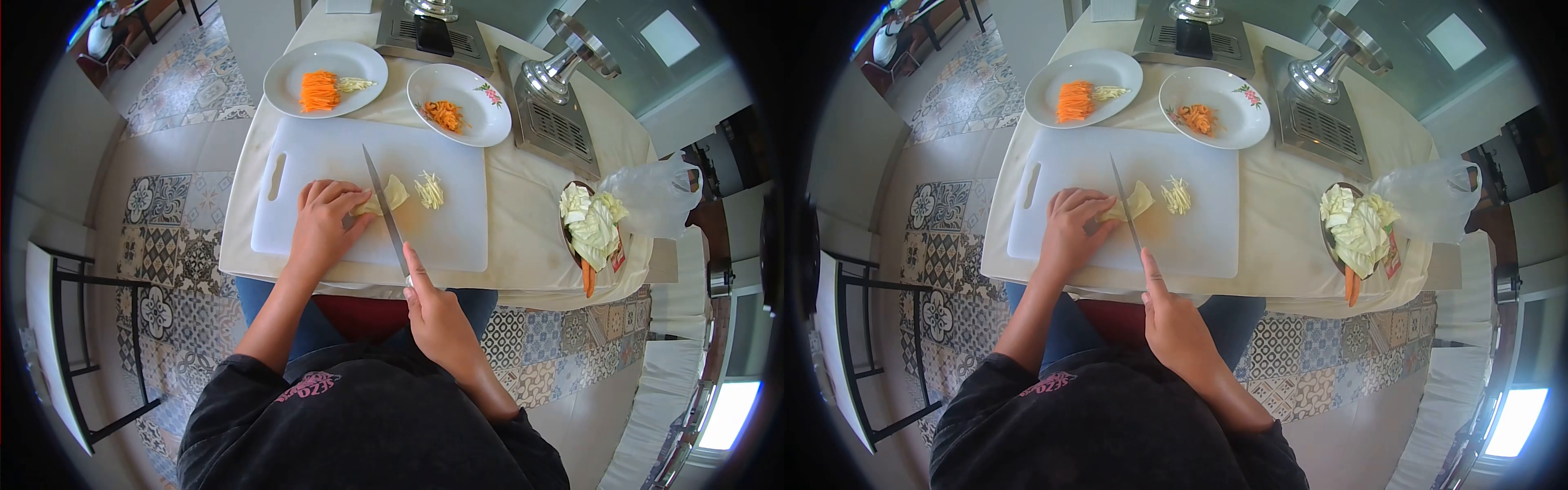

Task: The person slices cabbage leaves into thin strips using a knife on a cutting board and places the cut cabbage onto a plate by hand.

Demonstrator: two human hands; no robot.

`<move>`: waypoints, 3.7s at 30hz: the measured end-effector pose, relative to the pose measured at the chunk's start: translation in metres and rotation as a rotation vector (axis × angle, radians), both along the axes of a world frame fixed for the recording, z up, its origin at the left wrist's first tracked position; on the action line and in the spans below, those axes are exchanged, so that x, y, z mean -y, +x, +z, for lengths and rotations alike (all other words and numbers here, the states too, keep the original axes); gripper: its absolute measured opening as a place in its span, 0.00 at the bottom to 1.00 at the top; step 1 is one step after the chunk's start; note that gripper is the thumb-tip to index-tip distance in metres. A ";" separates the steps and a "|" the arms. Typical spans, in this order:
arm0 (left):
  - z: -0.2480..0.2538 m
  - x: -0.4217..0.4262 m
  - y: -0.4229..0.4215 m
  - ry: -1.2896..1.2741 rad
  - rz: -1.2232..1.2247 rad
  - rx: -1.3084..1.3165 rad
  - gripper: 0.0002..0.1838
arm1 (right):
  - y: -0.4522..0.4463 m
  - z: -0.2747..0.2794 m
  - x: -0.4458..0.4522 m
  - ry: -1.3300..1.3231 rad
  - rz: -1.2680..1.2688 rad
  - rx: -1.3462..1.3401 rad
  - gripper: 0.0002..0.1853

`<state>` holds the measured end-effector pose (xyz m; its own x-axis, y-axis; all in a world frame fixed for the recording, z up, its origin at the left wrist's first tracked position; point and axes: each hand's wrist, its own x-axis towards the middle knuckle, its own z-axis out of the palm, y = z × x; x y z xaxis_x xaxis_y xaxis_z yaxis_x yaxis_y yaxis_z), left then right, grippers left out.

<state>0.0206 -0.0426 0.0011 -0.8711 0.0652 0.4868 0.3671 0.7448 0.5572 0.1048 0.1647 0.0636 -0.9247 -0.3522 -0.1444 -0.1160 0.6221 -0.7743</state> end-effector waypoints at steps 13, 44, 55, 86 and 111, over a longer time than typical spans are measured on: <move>-0.002 -0.002 0.002 -0.031 0.078 -0.008 0.16 | 0.002 0.011 0.002 0.055 0.027 -0.011 0.35; -0.004 -0.001 0.002 0.017 0.086 0.053 0.14 | -0.014 -0.003 0.015 0.108 -0.025 -0.015 0.32; 0.000 0.001 -0.006 0.005 0.245 0.027 0.14 | 0.023 0.004 -0.007 0.167 0.005 -0.038 0.34; 0.018 0.000 -0.062 -0.200 -0.445 0.140 0.16 | 0.052 0.057 -0.108 0.244 -0.001 0.191 0.33; 0.007 -0.015 0.014 -0.041 -0.191 -0.020 0.22 | 0.013 0.022 -0.075 0.084 -0.077 0.067 0.27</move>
